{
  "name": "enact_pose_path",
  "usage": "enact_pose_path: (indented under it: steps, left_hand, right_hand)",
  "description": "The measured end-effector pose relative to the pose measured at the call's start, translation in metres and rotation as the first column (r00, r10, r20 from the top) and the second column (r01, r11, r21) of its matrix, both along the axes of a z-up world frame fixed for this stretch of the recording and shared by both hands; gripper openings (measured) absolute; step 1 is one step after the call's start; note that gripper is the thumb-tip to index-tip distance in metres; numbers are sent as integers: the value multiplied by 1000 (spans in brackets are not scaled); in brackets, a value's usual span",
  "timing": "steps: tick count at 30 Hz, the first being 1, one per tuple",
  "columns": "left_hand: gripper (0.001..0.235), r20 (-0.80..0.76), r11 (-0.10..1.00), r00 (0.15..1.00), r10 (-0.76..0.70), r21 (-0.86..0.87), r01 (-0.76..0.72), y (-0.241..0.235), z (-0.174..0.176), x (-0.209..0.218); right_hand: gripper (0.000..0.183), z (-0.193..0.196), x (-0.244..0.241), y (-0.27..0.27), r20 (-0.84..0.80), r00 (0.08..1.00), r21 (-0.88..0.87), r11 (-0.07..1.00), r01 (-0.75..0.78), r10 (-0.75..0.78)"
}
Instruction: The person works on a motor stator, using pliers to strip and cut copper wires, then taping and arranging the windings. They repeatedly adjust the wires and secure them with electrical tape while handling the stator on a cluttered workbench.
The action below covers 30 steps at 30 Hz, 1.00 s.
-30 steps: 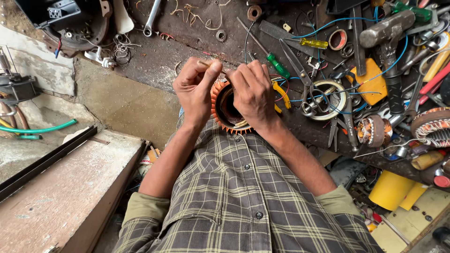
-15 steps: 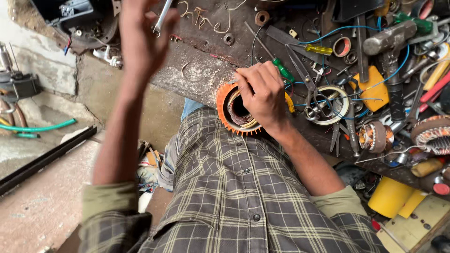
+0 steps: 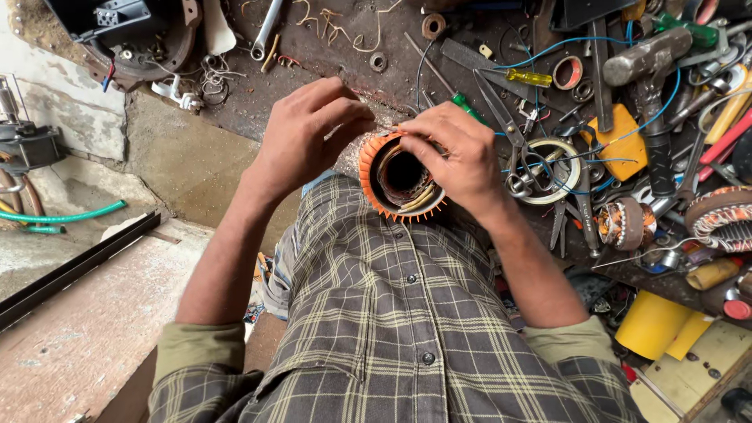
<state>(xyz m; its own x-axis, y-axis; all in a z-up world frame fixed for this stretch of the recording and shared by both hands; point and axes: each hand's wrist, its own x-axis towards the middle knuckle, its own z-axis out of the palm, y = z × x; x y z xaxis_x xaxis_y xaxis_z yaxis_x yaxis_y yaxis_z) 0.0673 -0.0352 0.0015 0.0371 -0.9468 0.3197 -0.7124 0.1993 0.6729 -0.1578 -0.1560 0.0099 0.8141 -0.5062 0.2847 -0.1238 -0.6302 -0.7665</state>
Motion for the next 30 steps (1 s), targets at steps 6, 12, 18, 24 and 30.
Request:
enact_pose_path:
  steps: [6, 12, 18, 24, 30]
  left_hand:
    - [23, 153, 997, 986, 73, -13, -72, 9, -8, -16]
    - [21, 42, 991, 990, 133, 4, -133, 26, -5, -34]
    - [18, -30, 989, 991, 132, 71, -130, 35, -6, -48]
    - [26, -428, 926, 844, 324, 326, -189, 50, 0, -73]
    - [34, -696, 734, 345, 630, 678, 26, 50, 3, -95]
  right_hand:
    - [20, 11, -16, -1, -93, 995, -163, 985, -50, 35]
    - [17, 18, -26, 16, -145, 989, 39, 999, 1, 5]
    - [15, 34, -35, 29, -214, 977, 140, 990, 29, 1]
    - [26, 56, -23, 38, -175, 984, -407, 910, -81, 9]
    - [23, 39, -16, 46, -144, 989, -400, 913, -80, 24]
